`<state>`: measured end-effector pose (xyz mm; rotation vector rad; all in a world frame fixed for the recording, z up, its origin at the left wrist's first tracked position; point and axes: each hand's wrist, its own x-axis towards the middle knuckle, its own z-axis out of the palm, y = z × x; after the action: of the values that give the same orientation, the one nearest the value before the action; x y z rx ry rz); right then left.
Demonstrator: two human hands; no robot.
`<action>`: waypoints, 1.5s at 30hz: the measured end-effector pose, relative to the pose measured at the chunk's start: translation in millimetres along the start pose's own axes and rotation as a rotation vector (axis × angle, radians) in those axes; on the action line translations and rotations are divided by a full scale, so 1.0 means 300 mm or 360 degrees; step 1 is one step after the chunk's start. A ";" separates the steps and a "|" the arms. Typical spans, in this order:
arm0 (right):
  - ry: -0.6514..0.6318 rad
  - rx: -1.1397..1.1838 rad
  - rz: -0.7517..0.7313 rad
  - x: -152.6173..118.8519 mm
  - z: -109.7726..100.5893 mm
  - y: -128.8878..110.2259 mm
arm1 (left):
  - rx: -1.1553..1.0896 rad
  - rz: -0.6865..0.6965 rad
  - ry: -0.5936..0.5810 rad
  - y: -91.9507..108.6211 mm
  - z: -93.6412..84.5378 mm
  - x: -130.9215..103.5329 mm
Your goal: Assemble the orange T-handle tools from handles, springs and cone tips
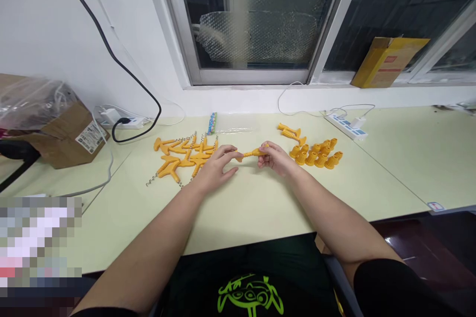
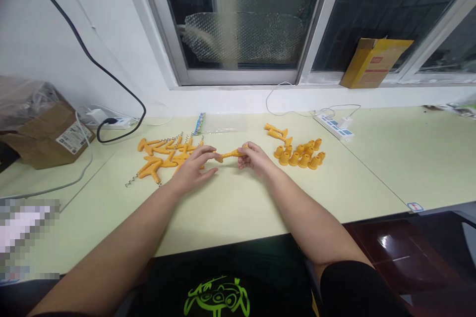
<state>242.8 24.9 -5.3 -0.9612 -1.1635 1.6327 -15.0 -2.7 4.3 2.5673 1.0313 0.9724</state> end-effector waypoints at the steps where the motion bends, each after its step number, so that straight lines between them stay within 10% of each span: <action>1: -0.0007 -0.0023 0.0054 0.001 0.001 0.005 | -0.0003 0.0022 0.0039 -0.006 0.001 0.000; 18: -0.0005 0.0014 0.0532 -0.004 -0.016 -0.011 | -0.0053 -0.0029 -0.0074 -0.020 -0.018 -0.008; 33: -0.0280 -0.0048 -0.0141 -0.016 -0.003 0.008 | -0.0487 -0.0677 0.0102 0.019 -0.014 0.000; 45: -0.0134 -0.0815 -0.0806 -0.033 0.020 0.022 | -0.1064 -0.0930 0.0147 0.019 0.004 0.019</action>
<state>238.8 12.8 -9.1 -0.8121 -1.7659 0.9939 -8.2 -3.1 8.6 1.5755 1.1349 1.0372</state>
